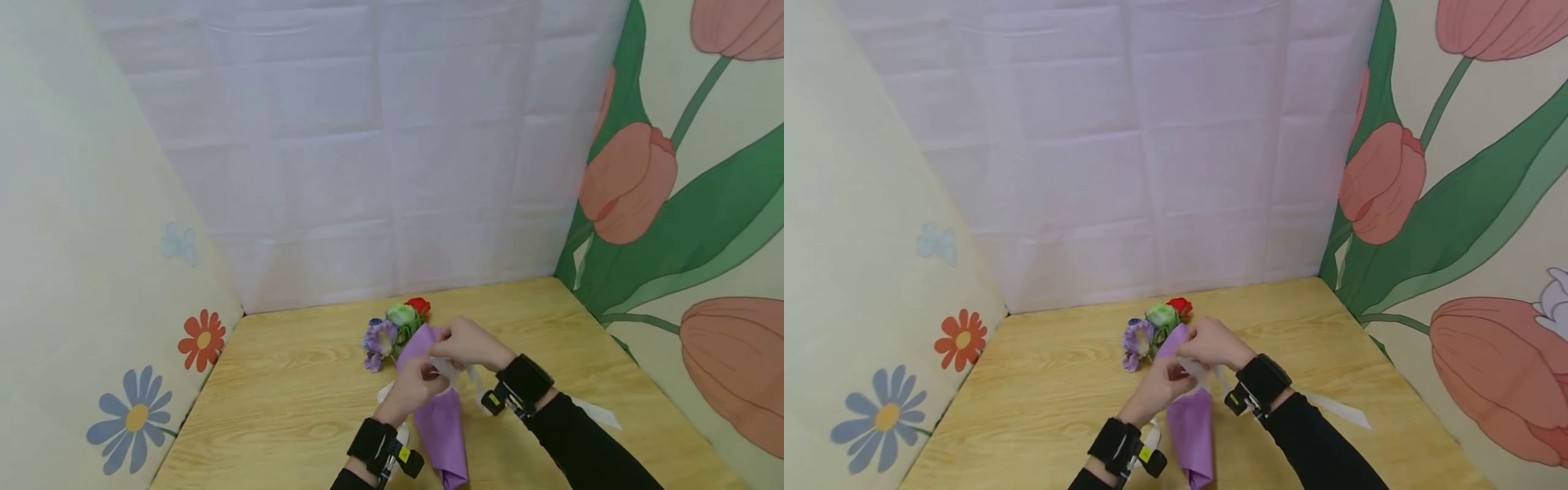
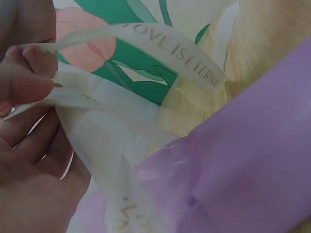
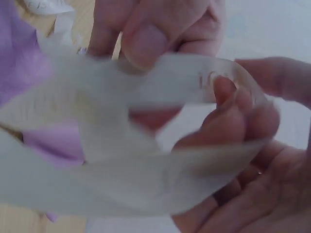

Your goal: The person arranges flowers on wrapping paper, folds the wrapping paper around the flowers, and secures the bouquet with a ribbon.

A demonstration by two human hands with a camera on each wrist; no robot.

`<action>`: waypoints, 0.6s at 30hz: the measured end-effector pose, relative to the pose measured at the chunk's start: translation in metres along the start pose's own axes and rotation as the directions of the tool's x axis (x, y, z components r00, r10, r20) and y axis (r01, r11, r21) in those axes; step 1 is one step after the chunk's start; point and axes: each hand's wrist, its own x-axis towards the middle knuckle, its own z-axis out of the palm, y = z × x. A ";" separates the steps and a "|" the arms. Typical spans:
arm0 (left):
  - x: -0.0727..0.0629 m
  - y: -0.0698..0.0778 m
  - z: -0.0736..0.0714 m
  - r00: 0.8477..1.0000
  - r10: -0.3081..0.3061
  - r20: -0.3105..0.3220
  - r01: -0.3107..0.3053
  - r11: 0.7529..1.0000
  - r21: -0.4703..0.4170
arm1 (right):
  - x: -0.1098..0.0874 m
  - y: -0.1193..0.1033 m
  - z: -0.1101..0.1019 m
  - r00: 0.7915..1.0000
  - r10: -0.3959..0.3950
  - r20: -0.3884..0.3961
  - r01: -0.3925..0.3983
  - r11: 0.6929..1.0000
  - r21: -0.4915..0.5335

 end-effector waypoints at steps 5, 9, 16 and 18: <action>-0.005 -0.005 0.000 0.994 -0.108 -0.028 0.102 0.980 -0.170 | 0.014 0.008 0.002 0.994 -0.011 -0.109 0.002 0.997 -0.077; -0.006 -0.012 0.001 0.979 -0.172 -0.107 0.128 0.935 -0.331 | 0.022 0.031 0.013 0.963 -0.076 -0.257 0.006 0.965 -0.263; -0.011 -0.022 0.001 0.956 -0.184 -0.229 0.120 0.956 -0.268 | 0.006 0.055 0.029 0.975 -0.074 -0.207 0.068 0.997 -0.035; -0.009 -0.020 -0.002 0.956 -0.165 -0.242 0.112 0.969 -0.221 | 0.001 0.052 0.027 0.986 -0.115 -0.123 0.118 0.993 0.015</action>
